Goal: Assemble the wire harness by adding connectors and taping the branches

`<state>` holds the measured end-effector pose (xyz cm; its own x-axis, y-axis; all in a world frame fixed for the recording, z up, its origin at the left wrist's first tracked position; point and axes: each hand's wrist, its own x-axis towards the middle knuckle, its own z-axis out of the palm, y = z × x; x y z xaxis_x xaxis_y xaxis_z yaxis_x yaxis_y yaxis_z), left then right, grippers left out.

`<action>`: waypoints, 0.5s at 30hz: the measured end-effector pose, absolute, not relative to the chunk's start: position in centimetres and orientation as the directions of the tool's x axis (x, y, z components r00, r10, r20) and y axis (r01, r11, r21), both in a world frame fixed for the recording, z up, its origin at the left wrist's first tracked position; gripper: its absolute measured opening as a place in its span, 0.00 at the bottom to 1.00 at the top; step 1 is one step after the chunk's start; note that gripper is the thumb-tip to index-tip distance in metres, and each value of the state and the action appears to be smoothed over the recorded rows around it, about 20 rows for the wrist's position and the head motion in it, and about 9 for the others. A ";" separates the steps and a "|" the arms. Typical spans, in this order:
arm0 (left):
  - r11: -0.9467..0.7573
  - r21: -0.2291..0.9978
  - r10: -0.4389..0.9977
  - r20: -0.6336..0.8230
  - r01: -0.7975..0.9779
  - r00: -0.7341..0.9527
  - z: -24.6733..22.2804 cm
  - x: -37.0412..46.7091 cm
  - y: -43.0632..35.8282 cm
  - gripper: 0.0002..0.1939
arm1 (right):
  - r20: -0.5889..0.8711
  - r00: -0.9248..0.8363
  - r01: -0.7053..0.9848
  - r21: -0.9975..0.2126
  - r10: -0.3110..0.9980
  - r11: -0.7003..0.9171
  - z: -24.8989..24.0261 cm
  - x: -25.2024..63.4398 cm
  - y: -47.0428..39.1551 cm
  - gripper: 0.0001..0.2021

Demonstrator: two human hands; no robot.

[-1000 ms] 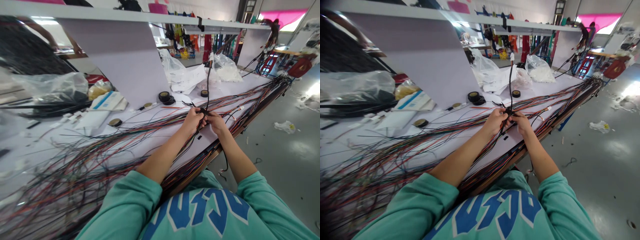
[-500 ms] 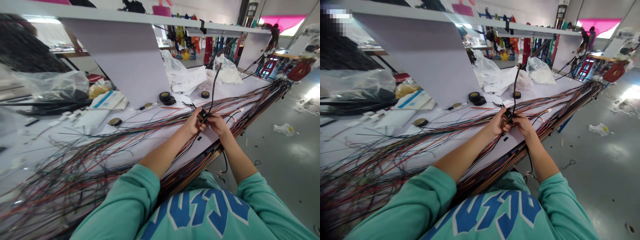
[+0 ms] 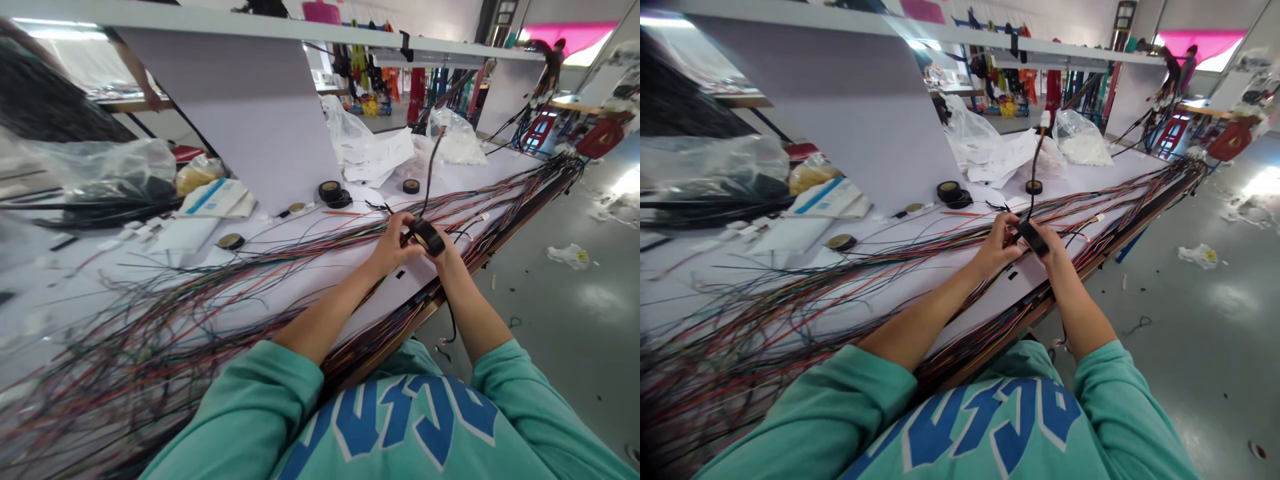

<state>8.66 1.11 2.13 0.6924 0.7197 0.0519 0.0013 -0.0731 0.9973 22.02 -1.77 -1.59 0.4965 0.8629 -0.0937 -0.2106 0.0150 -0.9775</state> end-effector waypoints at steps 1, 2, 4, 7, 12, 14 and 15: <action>-0.045 0.999 0.720 0.044 -0.017 0.693 2.3 8.7 1.3 0.13 | -0.095 0.499 -0.185 -0.983 0.861 -0.002 -1.3 22.3 -2.1 0.23; 0.009 1.000 0.721 0.009 -0.023 0.693 2.5 8.9 1.5 0.11 | -0.100 0.496 -0.160 -0.987 0.863 -0.023 -1.1 22.6 -2.4 0.23; 0.136 0.991 0.693 -0.108 0.018 0.713 3.0 9.3 2.1 0.09 | -0.124 0.473 -0.119 -0.990 0.873 -0.076 -0.5 23.0 -2.9 0.23; 0.218 0.964 0.565 -0.253 0.154 0.785 3.8 9.7 3.2 0.08 | -0.170 0.438 -0.113 -0.985 0.883 -0.134 0.0 23.2 -3.2 0.21; -0.002 0.953 0.616 -0.237 0.303 0.751 4.8 9.9 3.8 0.04 | -0.122 0.476 -0.116 -0.990 0.871 -0.076 -0.1 23.0 -2.4 0.16; -0.181 0.925 0.658 -0.140 0.335 0.740 4.7 10.0 3.6 0.03 | -0.053 0.476 -0.030 -0.999 0.878 -0.044 -0.4 23.2 -2.0 0.17; -0.268 0.899 0.669 -0.085 0.347 0.739 4.6 10.1 3.4 0.03 | 0.000 0.462 0.035 -0.999 0.887 -0.018 -0.5 23.3 -1.9 0.17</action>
<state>10.08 3.43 4.64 0.7387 0.6686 -0.0853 0.3467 -0.2685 0.8987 23.28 -1.87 -0.53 0.4620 0.8869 0.0002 0.0352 -0.0181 -0.9992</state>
